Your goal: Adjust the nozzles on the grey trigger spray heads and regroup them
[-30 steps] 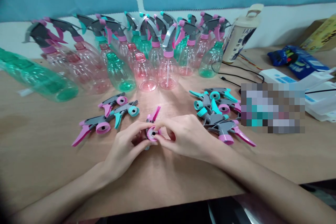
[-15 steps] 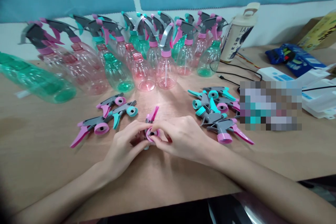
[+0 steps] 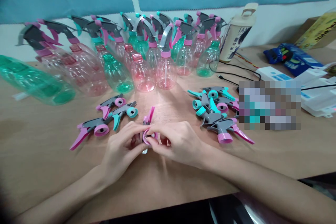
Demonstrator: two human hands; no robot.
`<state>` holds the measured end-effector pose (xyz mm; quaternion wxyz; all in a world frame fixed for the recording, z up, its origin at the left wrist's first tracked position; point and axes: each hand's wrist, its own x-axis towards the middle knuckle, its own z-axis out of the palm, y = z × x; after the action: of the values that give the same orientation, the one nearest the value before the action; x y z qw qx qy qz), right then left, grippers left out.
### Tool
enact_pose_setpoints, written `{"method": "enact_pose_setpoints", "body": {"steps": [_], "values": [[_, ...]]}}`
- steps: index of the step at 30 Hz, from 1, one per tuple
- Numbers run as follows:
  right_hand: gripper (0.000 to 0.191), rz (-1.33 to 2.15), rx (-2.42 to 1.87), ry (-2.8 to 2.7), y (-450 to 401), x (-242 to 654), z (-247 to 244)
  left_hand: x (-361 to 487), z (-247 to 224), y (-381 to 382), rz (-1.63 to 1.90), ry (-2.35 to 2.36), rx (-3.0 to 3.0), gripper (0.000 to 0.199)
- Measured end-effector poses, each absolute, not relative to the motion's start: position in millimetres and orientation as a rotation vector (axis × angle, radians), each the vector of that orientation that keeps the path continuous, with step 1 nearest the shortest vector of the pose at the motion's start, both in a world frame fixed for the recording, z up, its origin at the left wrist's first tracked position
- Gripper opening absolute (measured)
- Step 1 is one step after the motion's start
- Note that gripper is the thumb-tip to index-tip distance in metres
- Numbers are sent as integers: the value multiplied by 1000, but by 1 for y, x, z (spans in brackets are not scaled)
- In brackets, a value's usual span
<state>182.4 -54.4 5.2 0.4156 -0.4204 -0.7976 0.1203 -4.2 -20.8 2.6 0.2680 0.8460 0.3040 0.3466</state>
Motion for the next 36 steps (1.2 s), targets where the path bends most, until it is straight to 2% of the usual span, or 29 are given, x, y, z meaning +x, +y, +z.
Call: {"method": "enact_pose_setpoints", "body": {"steps": [8,19,26,32,36], "values": [[10,221,-1025,-1992,-49,190,4,-3,6,-24,1046,891,2291,21],[19,517,-854,-2042,-55,182,-2,-5,4,-24,1008,861,2300,23],[51,307,-973,-2088,-46,191,-4,-5,3,-21,913,849,2344,35],[39,486,-777,-2127,-49,187,-5,-6,0,-21,900,789,2348,36],[36,441,-821,-2128,-48,189,-7,-7,-1,-21,909,751,2357,38]]}}
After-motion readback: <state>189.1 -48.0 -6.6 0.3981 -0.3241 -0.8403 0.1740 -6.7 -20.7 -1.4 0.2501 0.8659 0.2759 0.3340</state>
